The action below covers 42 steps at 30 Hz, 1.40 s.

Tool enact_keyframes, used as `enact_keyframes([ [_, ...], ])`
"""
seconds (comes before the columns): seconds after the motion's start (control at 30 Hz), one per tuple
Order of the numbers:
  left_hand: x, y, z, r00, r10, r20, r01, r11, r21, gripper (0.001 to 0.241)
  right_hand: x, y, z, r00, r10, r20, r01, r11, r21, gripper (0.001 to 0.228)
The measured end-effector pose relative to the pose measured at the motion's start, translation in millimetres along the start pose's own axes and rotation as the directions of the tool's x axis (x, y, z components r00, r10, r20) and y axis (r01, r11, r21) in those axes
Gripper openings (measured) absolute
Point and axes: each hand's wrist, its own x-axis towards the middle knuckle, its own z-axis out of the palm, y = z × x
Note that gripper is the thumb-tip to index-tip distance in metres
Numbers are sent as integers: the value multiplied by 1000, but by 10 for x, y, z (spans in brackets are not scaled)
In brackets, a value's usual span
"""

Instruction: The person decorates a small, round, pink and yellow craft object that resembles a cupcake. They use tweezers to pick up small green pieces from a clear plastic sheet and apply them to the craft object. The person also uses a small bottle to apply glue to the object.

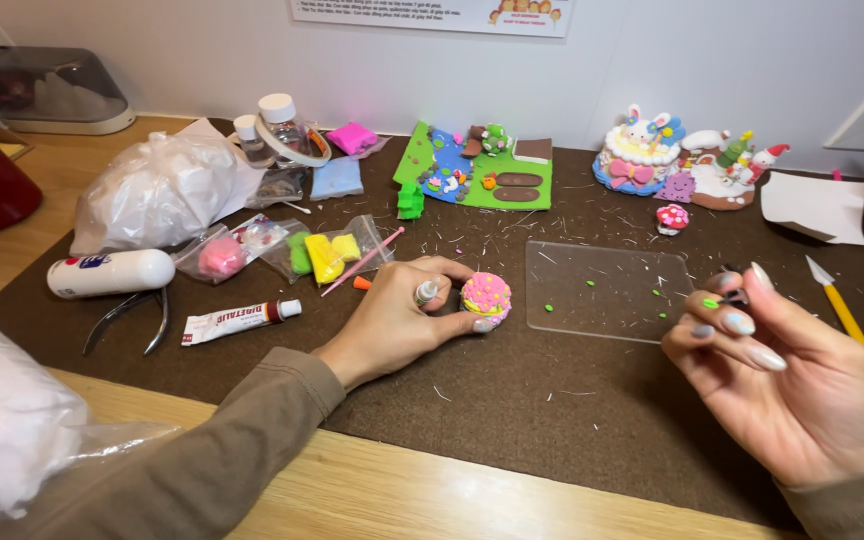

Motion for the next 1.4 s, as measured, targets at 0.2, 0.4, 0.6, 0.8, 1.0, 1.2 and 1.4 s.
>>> enact_keyframes([
  [0.2,-16,25,-34,999,36,-30,-35,999,16,50,-56,38,36,999,-20,28,20,1000,-19,19],
  [0.4,-46,320,-92,937,189,-294,-207,978,-32,70,-191,262,88,996,-59,-64,59,998,7,21],
  [0.6,-43,1217,-195,978,-178,-107,166,980,-109,62,-474,359,582,989,-132,69,124,986,113,29],
  [0.8,161,2054,-425,915,-246,318,268,963,-27,43,-823,400,883,961,-262,93,219,918,330,32],
  [1.0,82,2215,-297,835,-113,539,471,655,-591,40,-1130,466,941,933,-295,204,134,815,563,40],
  [1.2,-801,2252,-16,940,-25,340,291,580,-761,57,-1254,631,653,846,-358,395,25,767,642,47],
  [1.4,-1629,1713,819,968,-248,46,75,106,-992,50,-1218,897,418,702,-535,470,176,770,613,38],
])
